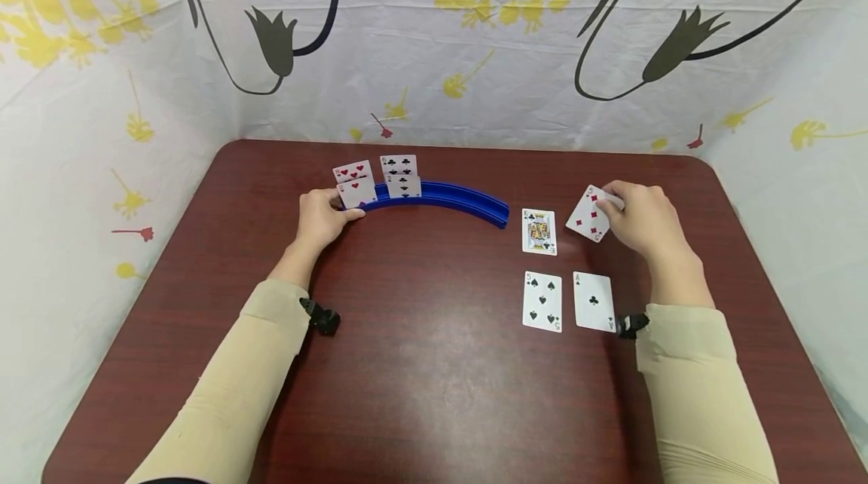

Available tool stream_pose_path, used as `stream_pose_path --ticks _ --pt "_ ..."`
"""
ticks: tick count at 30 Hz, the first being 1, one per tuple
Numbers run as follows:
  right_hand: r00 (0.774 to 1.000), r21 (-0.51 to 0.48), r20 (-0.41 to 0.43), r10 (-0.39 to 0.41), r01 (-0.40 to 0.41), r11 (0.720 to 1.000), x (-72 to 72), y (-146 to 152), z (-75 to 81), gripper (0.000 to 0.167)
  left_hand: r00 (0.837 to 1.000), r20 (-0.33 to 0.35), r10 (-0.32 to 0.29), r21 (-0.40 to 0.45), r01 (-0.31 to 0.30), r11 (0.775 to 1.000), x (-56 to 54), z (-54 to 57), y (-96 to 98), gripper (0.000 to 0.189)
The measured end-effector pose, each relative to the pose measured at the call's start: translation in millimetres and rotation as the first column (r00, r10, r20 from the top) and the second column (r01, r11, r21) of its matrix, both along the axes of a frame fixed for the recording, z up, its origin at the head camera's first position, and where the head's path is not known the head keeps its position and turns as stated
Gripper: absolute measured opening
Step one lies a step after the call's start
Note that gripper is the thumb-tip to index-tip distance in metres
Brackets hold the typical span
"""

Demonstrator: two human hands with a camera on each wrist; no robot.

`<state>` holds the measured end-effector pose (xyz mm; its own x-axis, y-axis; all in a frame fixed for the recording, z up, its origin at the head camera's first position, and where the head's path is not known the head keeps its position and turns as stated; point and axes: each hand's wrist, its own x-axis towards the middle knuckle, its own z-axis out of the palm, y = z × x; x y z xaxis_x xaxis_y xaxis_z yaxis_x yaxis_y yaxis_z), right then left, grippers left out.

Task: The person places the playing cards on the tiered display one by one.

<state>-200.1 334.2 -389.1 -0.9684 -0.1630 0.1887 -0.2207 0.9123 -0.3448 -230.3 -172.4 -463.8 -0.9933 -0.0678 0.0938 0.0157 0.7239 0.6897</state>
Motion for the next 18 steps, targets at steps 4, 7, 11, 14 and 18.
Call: stream_pose_path --ticks 4,7,11,14,18 --pt "1.000 -0.020 -0.025 -0.011 0.011 1.000 0.5 -5.2 4.2 0.023 1.000 -0.001 0.002 -0.001 -0.002 1.000 0.0 0.0 0.2 0.036" --pt "0.999 -0.025 -0.036 -0.014 0.013 1.000 0.5 -8.6 6.3 0.024 1.000 -0.003 0.000 -0.003 0.000 1.000 -0.1 0.1 0.5 0.036" --pt "0.999 -0.039 -0.050 -0.013 0.011 0.999 -0.5 -13.2 9.2 0.025 1.000 -0.009 -0.003 -0.007 0.003 1.000 -0.4 0.4 0.5 0.036" --pt "0.998 -0.050 -0.059 -0.009 0.006 0.999 -1.8 -17.0 12.1 0.026 1.000 -0.013 -0.003 -0.008 0.002 1.000 -0.3 0.4 0.3 0.036" --pt "0.998 -0.062 -0.067 -0.005 0.001 0.998 -3.6 -22.8 15.8 0.027 1.000 -0.012 -0.004 -0.008 0.004 1.000 -0.2 -0.2 0.2 0.036"
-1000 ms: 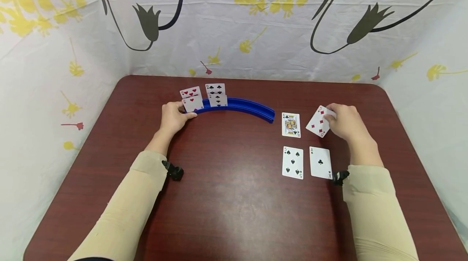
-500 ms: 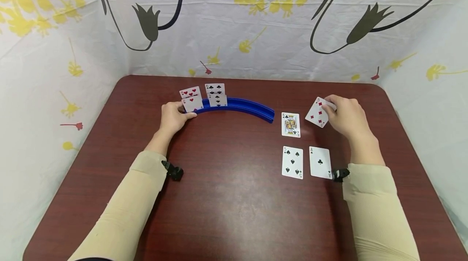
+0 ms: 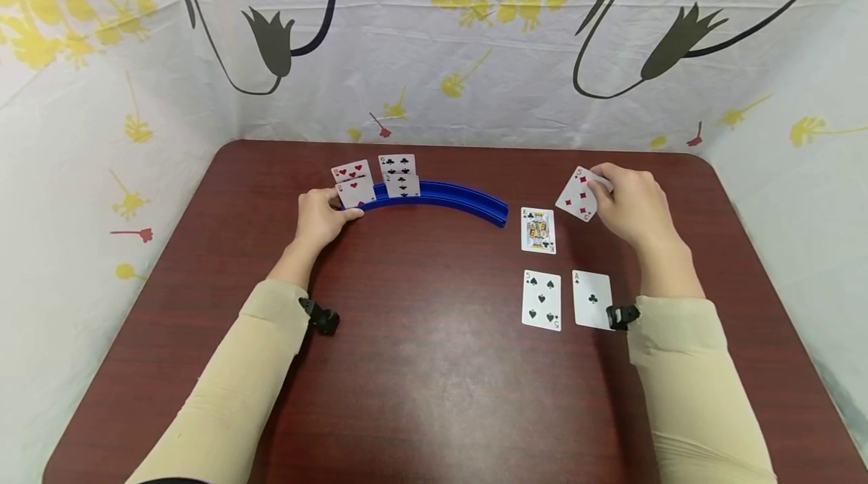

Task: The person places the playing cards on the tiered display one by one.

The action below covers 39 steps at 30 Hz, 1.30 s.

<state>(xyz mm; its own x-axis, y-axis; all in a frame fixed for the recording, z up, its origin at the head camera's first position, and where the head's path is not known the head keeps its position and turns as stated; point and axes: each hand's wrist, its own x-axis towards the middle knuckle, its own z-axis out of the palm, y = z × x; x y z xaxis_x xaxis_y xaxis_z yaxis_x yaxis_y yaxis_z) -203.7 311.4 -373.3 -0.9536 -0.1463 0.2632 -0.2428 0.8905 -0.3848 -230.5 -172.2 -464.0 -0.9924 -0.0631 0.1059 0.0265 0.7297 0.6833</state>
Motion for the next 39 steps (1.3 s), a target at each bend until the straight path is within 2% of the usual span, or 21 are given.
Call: stream_pose_path --ticks 12,23,39 --pt "0.999 -0.011 -0.028 0.028 -0.028 1.000 -6.5 -25.6 10.4 0.029 1.000 -0.015 -0.003 -0.002 0.003 1.000 0.1 -0.4 -0.9 0.035" --pt "0.992 -0.016 -0.099 0.084 -0.086 0.996 -15.7 -51.2 15.3 0.023 1.000 -0.006 0.011 -0.007 -0.011 1.000 0.2 -0.2 0.4 0.036" --pt "0.990 -0.006 -0.059 0.130 -0.131 0.991 -24.2 -83.7 17.8 0.026 1.000 -0.009 0.007 -0.017 -0.007 1.000 0.1 0.9 0.4 0.035"
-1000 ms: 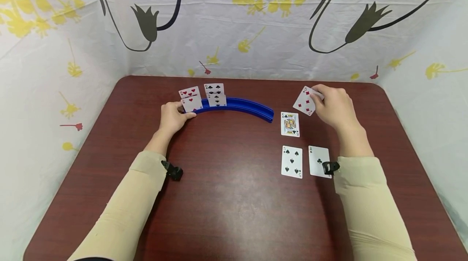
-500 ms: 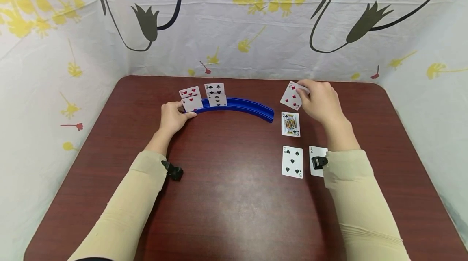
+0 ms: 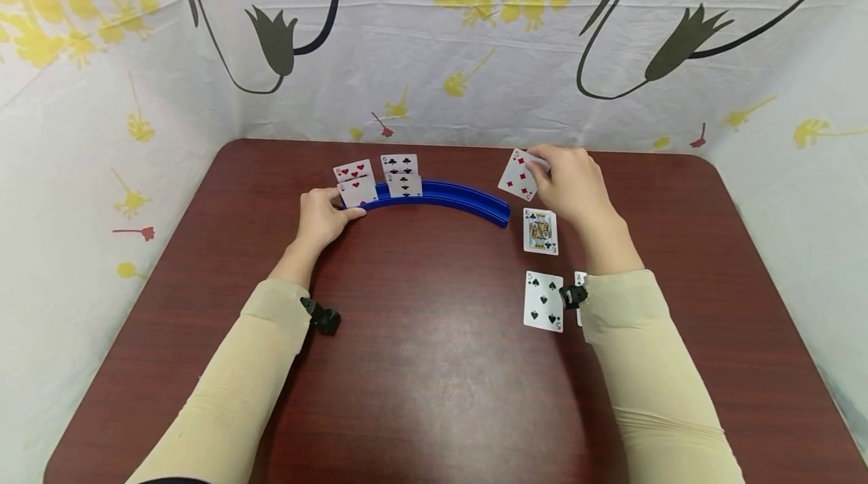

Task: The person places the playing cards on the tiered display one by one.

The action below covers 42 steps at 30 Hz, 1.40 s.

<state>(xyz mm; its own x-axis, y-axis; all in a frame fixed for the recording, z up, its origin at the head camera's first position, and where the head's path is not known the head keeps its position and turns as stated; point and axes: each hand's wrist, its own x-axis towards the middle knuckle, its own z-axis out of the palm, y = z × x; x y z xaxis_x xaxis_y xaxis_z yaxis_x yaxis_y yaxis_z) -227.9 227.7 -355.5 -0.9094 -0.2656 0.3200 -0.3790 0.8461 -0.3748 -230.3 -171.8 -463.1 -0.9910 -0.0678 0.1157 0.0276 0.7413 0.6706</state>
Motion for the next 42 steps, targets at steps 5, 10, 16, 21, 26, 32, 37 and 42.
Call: stream_pose_path --ticks 5,10,16,21,26,32,37,42 --pt "1.000 0.008 -0.010 0.023 -0.023 1.000 -4.7 -10.9 -2.4 0.024 1.000 -0.004 0.000 0.005 0.000 1.000 -0.1 -0.9 -0.5 0.034" --pt "0.998 0.016 -0.025 0.051 -0.051 0.999 -9.1 -21.9 -3.6 0.023 1.000 -0.007 0.003 0.013 -0.002 1.000 0.2 -1.1 -1.2 0.033" --pt "0.997 0.034 -0.024 0.076 -0.075 0.997 -12.6 -32.5 -4.6 0.024 1.000 -0.008 0.003 0.020 -0.003 1.000 0.1 -0.5 -1.2 0.033" --pt "0.995 0.034 -0.038 0.090 -0.089 0.995 -15.6 -38.6 -6.4 0.022 1.000 0.000 0.003 0.027 -0.003 1.000 0.1 0.9 -1.0 0.033" --pt "0.994 0.033 -0.031 0.103 -0.102 0.994 -19.6 -44.4 -8.9 0.023 1.000 -0.005 0.002 0.019 -0.002 1.000 -0.1 1.2 -1.0 0.034" --pt "0.993 0.026 -0.028 0.117 -0.116 0.993 -22.5 -52.9 -11.2 0.021 1.000 -0.003 0.002 0.014 -0.002 1.000 -0.8 0.1 -0.4 0.035" --pt "0.993 0.028 -0.010 0.120 -0.120 0.992 -23.6 -61.7 -13.2 0.022 1.000 0.004 0.002 0.011 -0.002 1.000 -0.7 -0.2 0.0 0.036" --pt "0.991 0.041 -0.013 0.134 -0.133 0.990 -24.3 -72.2 -13.5 0.023 1.000 -0.001 0.002 0.012 -0.002 1.000 -0.2 -1.0 -0.3 0.035"
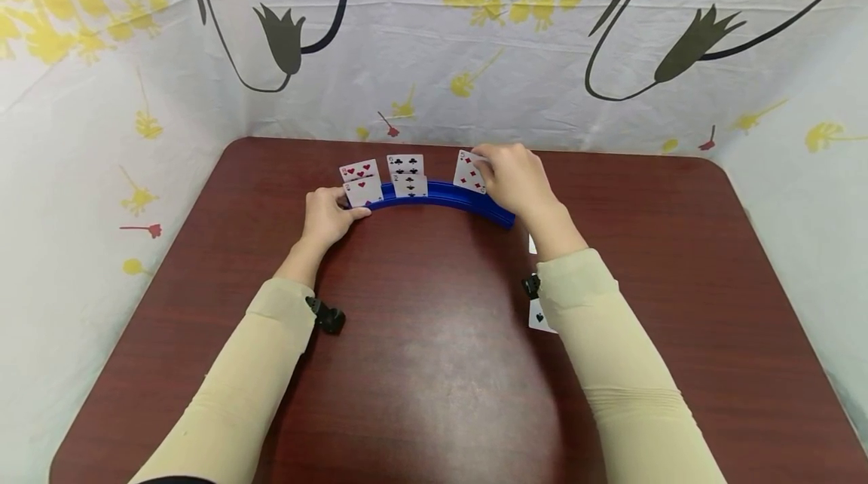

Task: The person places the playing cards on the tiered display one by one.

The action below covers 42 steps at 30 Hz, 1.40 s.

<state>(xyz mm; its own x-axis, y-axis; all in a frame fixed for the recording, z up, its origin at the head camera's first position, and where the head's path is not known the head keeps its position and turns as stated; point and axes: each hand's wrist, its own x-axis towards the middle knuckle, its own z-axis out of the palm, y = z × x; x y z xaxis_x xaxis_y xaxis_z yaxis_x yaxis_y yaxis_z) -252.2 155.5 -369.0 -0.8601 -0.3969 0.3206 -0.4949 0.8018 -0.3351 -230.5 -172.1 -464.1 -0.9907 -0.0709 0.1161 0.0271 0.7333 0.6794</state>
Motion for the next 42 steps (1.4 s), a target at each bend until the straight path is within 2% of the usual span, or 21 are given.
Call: stream_pose_path --ticks 17,29,32,38,42 --pt "1.000 0.012 -0.011 0.026 -0.026 1.000 -5.7 -23.7 -5.3 0.022 1.000 0.010 0.006 0.000 -0.006 1.000 0.7 1.8 0.5 0.035" --pt "0.999 0.051 0.034 0.041 -0.043 0.998 -8.6 -29.7 -13.6 0.024 1.000 0.019 0.002 0.007 -0.002 1.000 3.3 3.0 0.8 0.036" --pt "0.999 0.047 0.041 0.032 -0.034 0.998 -7.1 -27.1 -13.3 0.030 1.000 0.026 0.006 0.014 -0.006 1.000 3.6 2.4 1.4 0.036" --pt "0.995 -0.001 0.099 0.012 -0.012 1.000 -1.7 -18.2 -9.6 0.055 1.000 0.023 0.011 0.024 -0.012 1.000 3.6 1.3 0.8 0.036" --pt "0.993 -0.027 0.121 -0.006 0.010 1.000 1.4 -10.1 -8.5 0.064 1.000 0.026 0.010 0.021 -0.011 1.000 3.5 2.1 0.1 0.037"
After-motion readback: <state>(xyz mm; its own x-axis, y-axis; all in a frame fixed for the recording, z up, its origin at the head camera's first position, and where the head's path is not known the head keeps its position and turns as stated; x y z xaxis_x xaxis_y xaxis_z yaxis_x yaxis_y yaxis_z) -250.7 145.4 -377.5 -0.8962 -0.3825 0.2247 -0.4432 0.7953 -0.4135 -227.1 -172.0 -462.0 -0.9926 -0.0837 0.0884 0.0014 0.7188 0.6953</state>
